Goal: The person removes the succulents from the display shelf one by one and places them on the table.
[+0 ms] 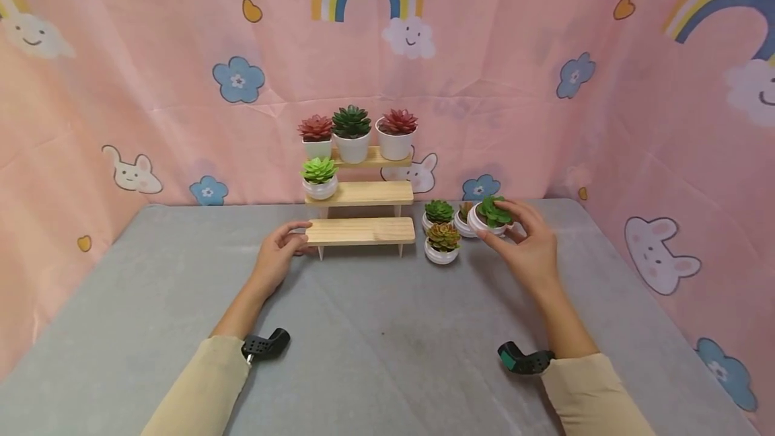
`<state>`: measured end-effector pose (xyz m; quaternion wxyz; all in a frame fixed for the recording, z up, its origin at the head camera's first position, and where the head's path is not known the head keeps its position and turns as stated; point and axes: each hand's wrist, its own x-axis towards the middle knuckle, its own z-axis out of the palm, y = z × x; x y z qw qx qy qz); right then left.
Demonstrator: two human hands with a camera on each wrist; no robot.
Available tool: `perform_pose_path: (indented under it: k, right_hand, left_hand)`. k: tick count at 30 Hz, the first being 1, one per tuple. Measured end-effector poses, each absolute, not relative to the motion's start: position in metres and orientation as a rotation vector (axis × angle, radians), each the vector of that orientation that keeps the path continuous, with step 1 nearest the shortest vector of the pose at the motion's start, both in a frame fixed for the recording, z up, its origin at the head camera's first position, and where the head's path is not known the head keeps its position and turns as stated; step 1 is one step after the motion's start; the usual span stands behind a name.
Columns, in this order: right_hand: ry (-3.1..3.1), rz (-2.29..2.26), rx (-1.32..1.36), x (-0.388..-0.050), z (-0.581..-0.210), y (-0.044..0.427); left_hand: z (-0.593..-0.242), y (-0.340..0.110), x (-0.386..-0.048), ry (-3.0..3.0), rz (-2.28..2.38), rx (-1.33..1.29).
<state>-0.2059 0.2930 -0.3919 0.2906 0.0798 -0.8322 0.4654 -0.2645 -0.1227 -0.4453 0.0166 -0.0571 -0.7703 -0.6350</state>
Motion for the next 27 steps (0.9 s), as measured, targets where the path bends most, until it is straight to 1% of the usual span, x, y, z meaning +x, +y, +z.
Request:
perform_pose_path:
  k: [7,10,15,19,27]
  right_hand:
    - [-2.322,1.25,0.179,-0.21,-0.42,0.295]
    - [-2.347,1.271,0.16,-0.212,-0.432,0.297]
    - [-2.386,1.236,0.156,-0.213,-0.448,0.301]
    - [-2.394,1.229,0.156,-0.214,-0.454,0.303]
    - [-2.404,1.215,0.166,-0.212,-0.454,0.303]
  left_hand:
    - [-0.421,-0.118,-0.246,-2.423,-1.945,-0.202]
    - [-0.418,-0.118,-0.243,-2.407,-1.948,-0.196]
    - [-0.432,-0.12,-0.254,-2.414,-1.941,-0.153]
    - [-0.446,-0.123,-0.265,-2.405,-1.933,-0.168]
    - [-0.451,-0.125,-0.266,-2.386,-1.946,-0.202]
